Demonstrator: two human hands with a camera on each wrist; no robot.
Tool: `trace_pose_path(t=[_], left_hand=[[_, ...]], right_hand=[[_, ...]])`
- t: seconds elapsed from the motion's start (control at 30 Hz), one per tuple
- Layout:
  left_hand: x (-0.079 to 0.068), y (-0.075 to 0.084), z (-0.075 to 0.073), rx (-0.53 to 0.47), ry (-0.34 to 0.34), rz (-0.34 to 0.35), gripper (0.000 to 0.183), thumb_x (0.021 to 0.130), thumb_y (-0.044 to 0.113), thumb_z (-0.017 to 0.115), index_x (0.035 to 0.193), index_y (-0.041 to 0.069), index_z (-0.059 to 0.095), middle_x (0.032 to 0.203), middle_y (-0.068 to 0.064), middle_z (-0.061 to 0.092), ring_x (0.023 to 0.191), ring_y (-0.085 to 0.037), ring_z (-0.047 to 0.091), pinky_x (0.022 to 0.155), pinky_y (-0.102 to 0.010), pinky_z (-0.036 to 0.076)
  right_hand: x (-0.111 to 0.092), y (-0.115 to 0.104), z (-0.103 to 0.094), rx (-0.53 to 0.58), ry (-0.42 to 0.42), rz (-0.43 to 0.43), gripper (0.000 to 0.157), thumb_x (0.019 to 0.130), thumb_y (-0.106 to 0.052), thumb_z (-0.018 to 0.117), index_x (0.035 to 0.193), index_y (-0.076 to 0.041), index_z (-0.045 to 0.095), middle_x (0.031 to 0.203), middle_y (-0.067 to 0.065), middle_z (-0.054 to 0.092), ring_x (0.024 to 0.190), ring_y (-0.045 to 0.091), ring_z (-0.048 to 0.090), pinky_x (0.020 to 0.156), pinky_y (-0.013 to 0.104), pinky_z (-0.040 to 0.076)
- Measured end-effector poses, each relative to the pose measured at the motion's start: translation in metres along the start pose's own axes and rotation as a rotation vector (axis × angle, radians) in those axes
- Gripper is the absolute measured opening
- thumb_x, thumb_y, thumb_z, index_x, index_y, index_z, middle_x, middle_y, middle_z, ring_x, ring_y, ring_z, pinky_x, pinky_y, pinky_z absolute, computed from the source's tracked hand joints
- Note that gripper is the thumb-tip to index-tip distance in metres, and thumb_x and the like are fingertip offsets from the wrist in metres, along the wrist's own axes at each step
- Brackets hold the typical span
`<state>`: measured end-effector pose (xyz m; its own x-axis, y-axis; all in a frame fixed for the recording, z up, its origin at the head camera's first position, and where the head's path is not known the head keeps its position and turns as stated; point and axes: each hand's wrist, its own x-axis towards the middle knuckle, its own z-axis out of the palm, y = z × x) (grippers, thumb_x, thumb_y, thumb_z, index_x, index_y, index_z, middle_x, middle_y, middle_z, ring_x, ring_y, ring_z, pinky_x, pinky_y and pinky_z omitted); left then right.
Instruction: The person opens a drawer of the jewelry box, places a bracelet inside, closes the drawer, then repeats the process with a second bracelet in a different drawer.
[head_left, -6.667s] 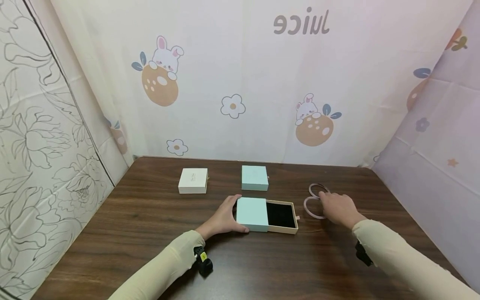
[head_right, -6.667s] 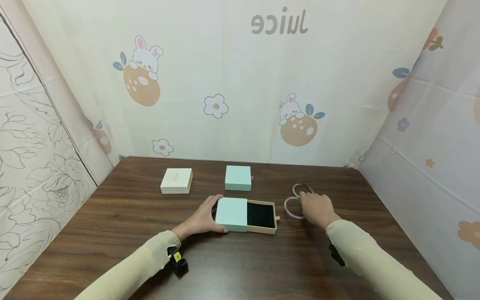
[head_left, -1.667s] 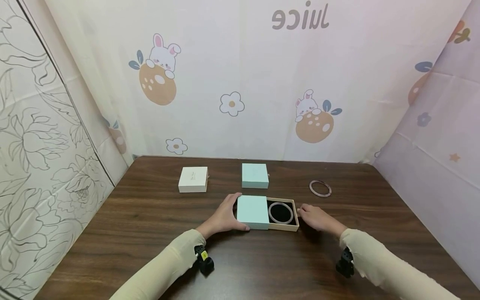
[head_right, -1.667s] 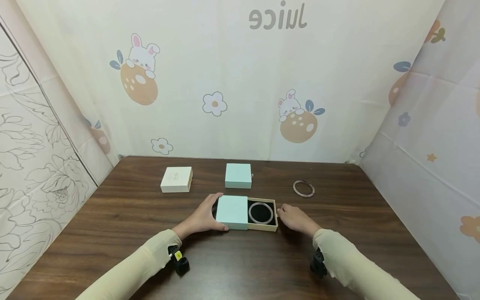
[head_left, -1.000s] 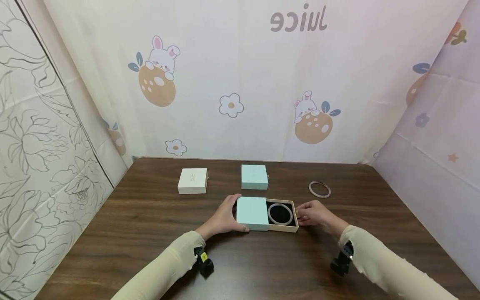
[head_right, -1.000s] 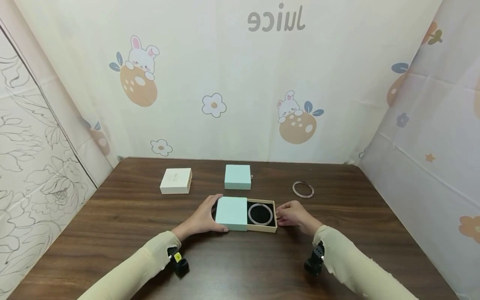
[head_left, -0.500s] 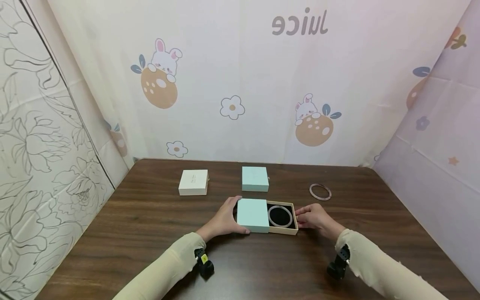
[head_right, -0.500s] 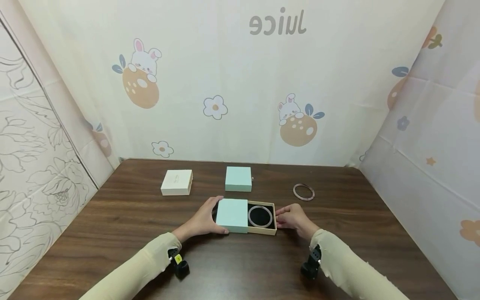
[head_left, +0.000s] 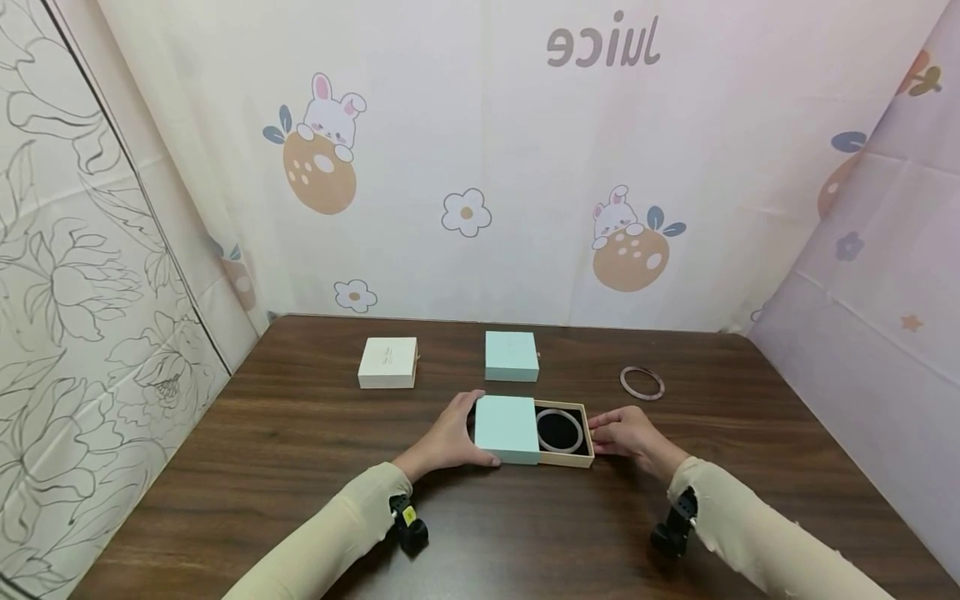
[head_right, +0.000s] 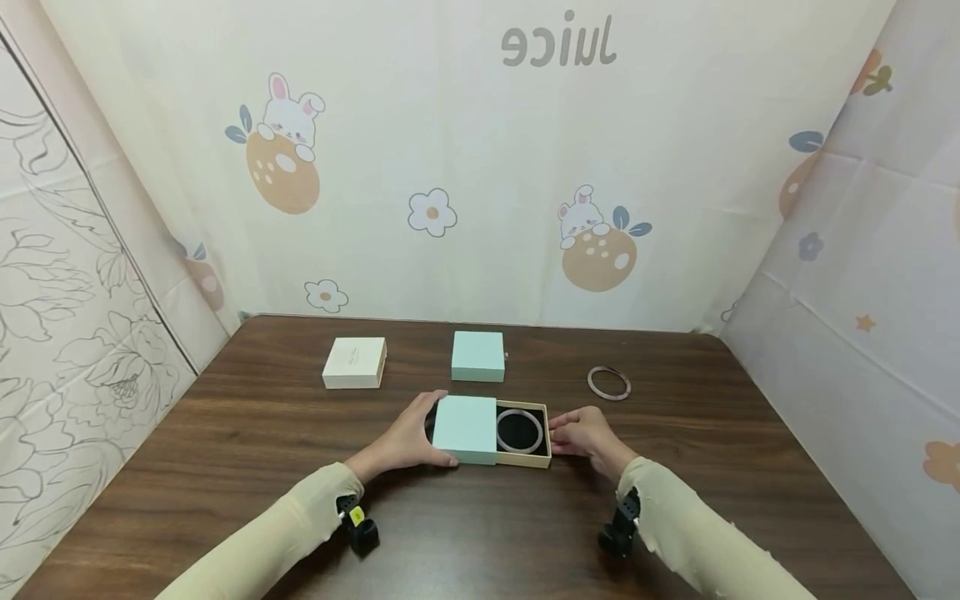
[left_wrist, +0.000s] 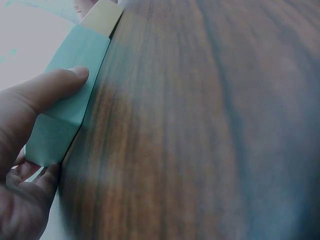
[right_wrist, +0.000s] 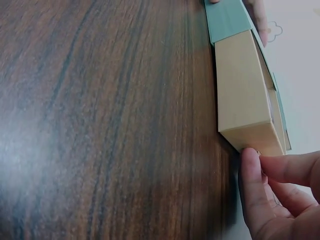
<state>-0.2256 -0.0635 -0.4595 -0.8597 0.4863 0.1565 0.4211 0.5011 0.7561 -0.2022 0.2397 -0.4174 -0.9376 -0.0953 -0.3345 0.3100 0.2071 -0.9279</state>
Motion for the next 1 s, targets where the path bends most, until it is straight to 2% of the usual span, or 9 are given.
trace_pose_path(t=[0.4,1.0], left_hand=[[0.000,0.001,-0.001,-0.006,-0.002,0.007,0.106,0.062,0.033,0.089,0.145,-0.001,0.032,0.137,-0.016,0.040,0.121,-0.027,0.044,0.099,-0.044,0.038],[0.001,0.002,-0.001,-0.005,-0.001,-0.014,0.106,0.061,0.031,0.090,0.145,0.000,0.032,0.137,-0.014,0.040,0.120,-0.025,0.044,0.099,-0.042,0.037]], right_hand=[[0.005,-0.003,0.008,0.046,-0.044,-0.020,0.030,0.083,0.018,0.049,0.111,0.029,0.048,0.076,0.007,0.065,0.066,0.013,0.063,0.062,0.027,0.054],[0.013,-0.010,0.029,0.024,-0.016,0.038,0.027,0.086,0.015,0.052,0.112,0.023,0.055,0.081,0.011,0.065,0.072,0.015,0.064,0.069,0.031,0.055]])
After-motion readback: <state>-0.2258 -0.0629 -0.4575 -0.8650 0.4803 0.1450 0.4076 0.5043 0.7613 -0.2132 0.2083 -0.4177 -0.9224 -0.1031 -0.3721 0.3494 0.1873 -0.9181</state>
